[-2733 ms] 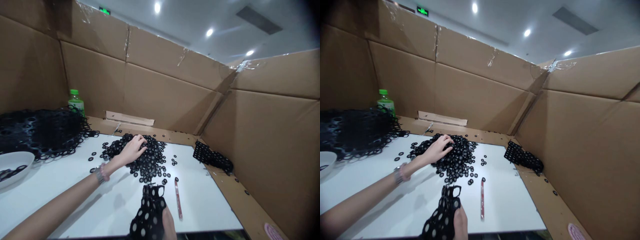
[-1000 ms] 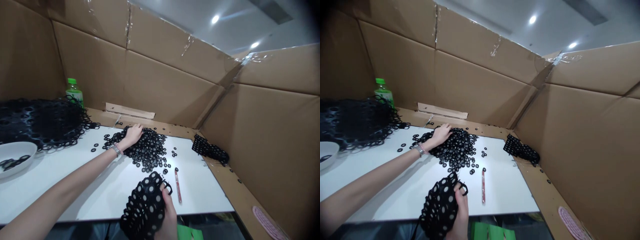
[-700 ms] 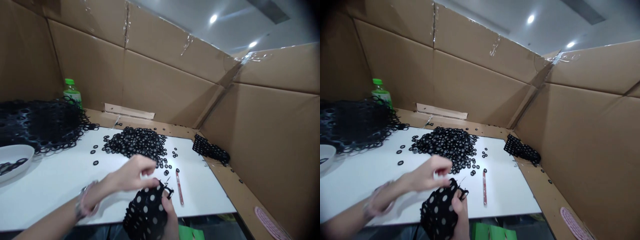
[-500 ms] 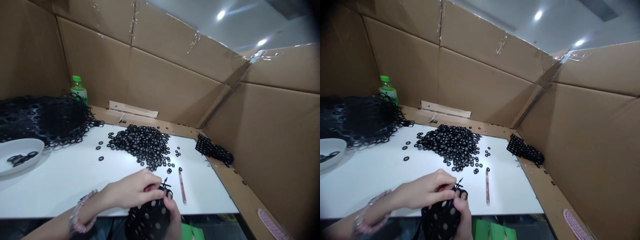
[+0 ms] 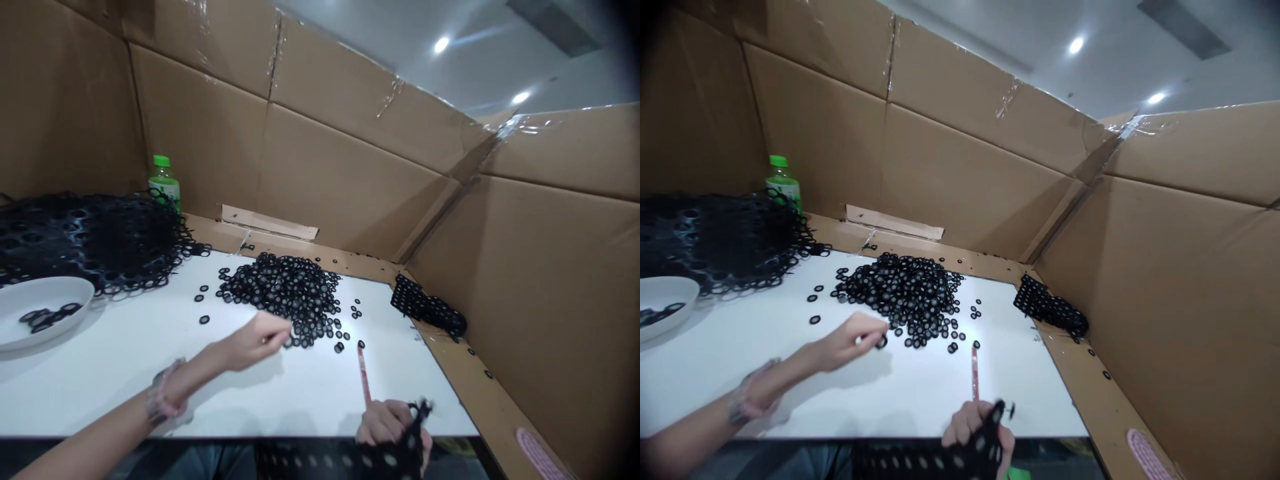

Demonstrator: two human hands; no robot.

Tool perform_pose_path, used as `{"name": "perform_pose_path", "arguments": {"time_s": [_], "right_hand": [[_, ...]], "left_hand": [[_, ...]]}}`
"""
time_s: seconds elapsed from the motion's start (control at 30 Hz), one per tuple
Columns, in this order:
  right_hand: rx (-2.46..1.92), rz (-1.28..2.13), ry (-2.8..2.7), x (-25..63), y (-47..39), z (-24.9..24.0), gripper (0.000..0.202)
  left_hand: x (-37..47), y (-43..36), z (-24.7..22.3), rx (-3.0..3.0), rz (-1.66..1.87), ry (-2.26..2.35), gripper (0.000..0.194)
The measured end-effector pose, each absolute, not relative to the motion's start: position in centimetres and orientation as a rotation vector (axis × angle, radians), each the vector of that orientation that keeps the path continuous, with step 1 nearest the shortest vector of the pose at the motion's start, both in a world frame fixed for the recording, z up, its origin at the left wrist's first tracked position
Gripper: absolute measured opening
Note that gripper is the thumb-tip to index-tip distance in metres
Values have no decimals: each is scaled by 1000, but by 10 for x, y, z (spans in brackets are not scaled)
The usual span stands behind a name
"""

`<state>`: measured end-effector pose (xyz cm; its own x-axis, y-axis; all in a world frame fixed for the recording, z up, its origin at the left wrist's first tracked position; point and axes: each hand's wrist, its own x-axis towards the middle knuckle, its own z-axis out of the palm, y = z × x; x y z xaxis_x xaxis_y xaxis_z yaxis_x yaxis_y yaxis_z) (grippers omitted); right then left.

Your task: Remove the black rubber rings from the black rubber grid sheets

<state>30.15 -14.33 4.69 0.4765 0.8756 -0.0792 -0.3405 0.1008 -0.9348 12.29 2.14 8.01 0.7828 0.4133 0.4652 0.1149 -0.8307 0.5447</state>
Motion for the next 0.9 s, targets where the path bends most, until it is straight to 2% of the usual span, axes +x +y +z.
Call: {"name": "perform_pose_path", "arguments": {"time_s": [0.2,0.33,0.4,0.5,0.57,0.67,0.9], "right_hand": [[-1058,1079,-506,297,-139,53,20],[-1020,1147,-495,282,-131,56,36],[-974,1236,-485,278,-129,59,35],[-909,1372,-423,274,-127,62,19],[-877,1407,-349,272,-125,61,14],[-886,1358,-263,267,-121,57,18],[-791,1327,-521,254,-121,69,16]], "left_hand": [[159,124,78,2643,564,1026,27],[176,154,72,2628,600,1159,19],[177,146,78,2614,659,1204,21],[169,103,94,2625,773,1067,29],[159,61,104,2648,825,646,37],[147,3,111,2670,671,198,37],[138,-29,96,2438,467,323,32]]}}
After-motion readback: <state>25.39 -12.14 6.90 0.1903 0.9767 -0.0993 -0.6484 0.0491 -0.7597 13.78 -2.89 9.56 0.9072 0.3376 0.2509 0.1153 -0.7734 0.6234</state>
